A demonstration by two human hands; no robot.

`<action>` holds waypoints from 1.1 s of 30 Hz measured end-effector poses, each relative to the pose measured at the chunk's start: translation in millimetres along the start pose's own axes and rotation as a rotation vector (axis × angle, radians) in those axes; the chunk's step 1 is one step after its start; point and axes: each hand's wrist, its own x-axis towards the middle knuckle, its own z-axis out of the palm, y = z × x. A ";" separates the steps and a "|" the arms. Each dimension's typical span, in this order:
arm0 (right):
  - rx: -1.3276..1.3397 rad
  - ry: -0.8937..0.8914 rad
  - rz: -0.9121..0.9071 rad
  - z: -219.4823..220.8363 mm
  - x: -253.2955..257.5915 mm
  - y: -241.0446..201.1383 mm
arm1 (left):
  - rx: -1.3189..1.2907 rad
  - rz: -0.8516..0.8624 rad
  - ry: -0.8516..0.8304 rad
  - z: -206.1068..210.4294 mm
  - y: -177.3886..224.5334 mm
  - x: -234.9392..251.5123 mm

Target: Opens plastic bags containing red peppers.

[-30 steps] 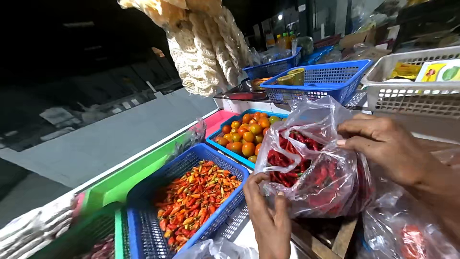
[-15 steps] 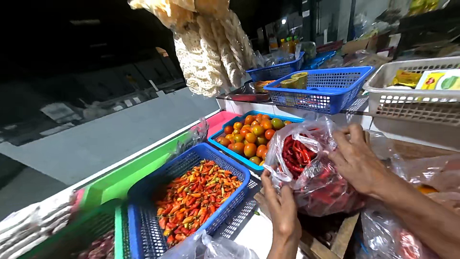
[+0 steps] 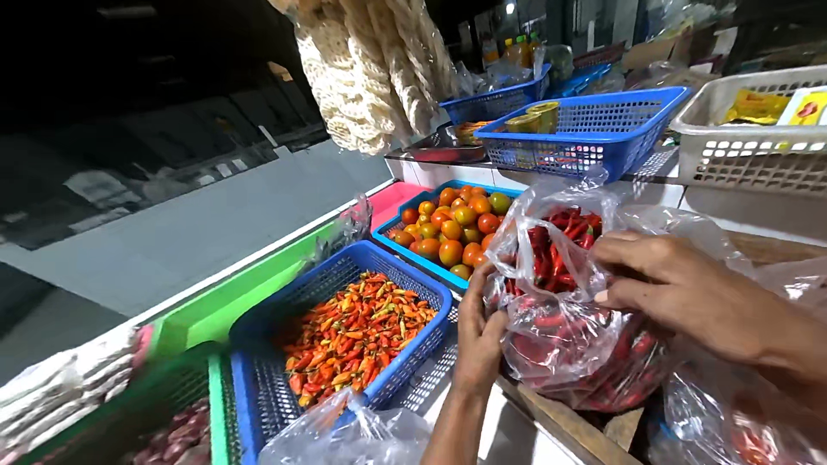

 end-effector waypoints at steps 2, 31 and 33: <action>0.082 0.078 -0.002 0.8 0.4 1.4 | -0.049 0.054 0.065 5.0 1.1 0.0; 0.471 0.150 0.092 -3.1 11.7 40.6 | 0.547 -0.129 0.192 22.4 12.6 -22.5; 0.328 0.044 0.109 -11.7 10.6 38.7 | 0.500 -0.104 0.112 12.6 18.9 -25.4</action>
